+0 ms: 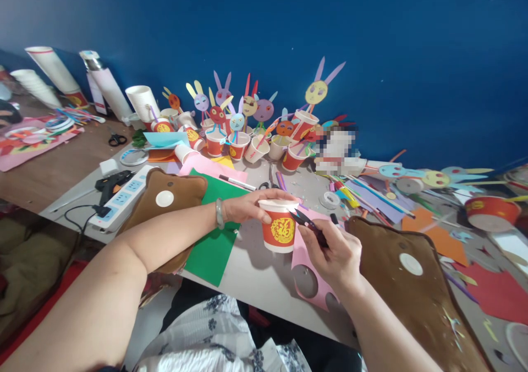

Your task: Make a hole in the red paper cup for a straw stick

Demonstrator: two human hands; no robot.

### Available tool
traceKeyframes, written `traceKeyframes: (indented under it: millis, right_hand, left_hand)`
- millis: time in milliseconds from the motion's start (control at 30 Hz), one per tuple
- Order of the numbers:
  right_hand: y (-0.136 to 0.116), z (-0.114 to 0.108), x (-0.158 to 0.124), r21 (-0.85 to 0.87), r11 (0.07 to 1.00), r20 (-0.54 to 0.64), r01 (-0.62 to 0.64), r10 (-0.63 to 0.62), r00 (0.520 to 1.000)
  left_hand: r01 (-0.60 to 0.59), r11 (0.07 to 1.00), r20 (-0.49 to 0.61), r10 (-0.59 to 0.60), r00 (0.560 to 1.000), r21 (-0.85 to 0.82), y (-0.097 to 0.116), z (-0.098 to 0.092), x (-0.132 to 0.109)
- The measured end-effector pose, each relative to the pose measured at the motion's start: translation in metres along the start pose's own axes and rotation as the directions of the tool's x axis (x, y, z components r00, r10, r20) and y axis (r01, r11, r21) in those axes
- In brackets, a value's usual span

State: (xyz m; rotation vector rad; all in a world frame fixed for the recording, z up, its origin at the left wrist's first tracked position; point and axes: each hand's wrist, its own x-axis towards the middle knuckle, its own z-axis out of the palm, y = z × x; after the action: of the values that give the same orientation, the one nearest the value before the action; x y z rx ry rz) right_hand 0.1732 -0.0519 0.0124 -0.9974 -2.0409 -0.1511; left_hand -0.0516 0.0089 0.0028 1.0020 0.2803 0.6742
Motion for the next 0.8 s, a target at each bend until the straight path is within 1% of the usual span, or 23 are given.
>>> traceKeyframes:
  millis: [67,200,300,433,633,733,800]
  right_hand:
    - [0.000,0.000,0.000,-0.005,1.000,0.001,0.007,-0.007,1.000]
    - [0.000,0.001,0.000,-0.021,1.000,0.018,0.005,-0.004,1.000]
    - [-0.002,0.001,0.000,-0.011,0.999,0.029,-0.036,0.037,0.999]
    - [-0.003,0.001,0.001,0.010,0.995,0.042,-0.100,0.099,0.994]
    - [-0.002,0.001,0.000,0.032,0.989,0.067,-0.141,0.139,0.988]
    - [-0.002,0.001,0.001,0.014,0.985,0.088,-0.169,0.168,0.982]
    - [-0.002,0.001,0.001,-0.011,0.979,0.114,-0.202,0.202,0.973]
  left_hand:
    - [-0.006,1.000,-0.019,0.006,1.000,0.017,0.001,0.001,0.000]
    - [-0.055,0.998,-0.071,0.058,0.996,0.041,0.001,0.002,0.001]
    - [-0.082,0.994,-0.116,0.091,0.989,0.077,0.001,0.003,0.001]
    - [-0.101,0.989,-0.149,0.116,0.982,0.106,-0.001,0.002,0.002]
    - [-0.130,0.978,-0.201,0.163,0.966,0.165,-0.003,0.001,0.003]
    - [-0.167,0.942,-0.227,0.237,0.945,0.290,-0.007,0.001,0.004]
    - [-0.204,0.874,-0.248,0.337,0.908,0.440,-0.010,0.001,0.006]
